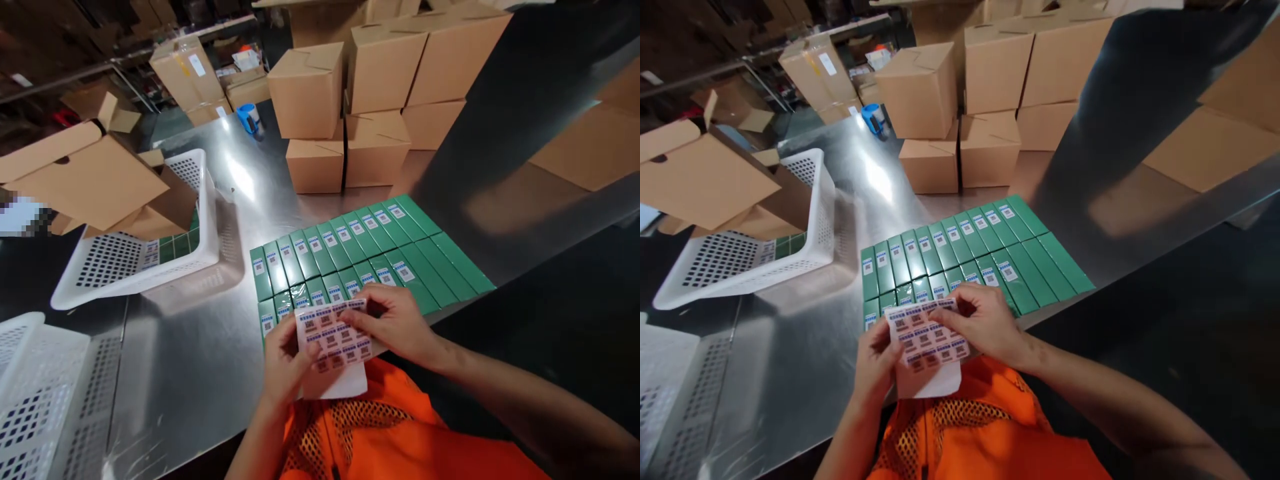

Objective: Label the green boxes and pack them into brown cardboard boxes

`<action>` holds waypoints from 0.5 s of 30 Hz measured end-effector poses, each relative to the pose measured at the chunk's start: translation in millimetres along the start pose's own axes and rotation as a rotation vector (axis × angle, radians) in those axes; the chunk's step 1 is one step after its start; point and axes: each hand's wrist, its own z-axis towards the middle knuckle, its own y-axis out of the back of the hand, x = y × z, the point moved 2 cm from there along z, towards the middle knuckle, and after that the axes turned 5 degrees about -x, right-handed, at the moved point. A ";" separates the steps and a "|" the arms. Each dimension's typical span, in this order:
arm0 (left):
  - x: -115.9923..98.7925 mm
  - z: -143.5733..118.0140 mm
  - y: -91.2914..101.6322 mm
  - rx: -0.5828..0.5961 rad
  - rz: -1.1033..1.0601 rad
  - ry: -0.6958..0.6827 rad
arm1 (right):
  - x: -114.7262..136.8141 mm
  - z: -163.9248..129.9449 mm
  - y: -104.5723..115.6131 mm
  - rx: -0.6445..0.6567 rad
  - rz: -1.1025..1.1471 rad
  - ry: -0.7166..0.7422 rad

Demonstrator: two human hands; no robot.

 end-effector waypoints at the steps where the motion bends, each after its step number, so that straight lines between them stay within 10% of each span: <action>1: -0.3 -1.3 -0.6 -0.007 0.054 0.034 | -1.2 -0.2 -1.0 0.002 0.018 -0.030; 10: 0.6 -6.4 -9.4 -0.157 -0.025 0.264 | -13.7 1.2 2.7 0.116 0.431 -0.292; 15: -0.6 -5.4 -10.6 -0.161 0.018 0.290 | -6.5 -2.3 8.3 -0.010 0.203 0.035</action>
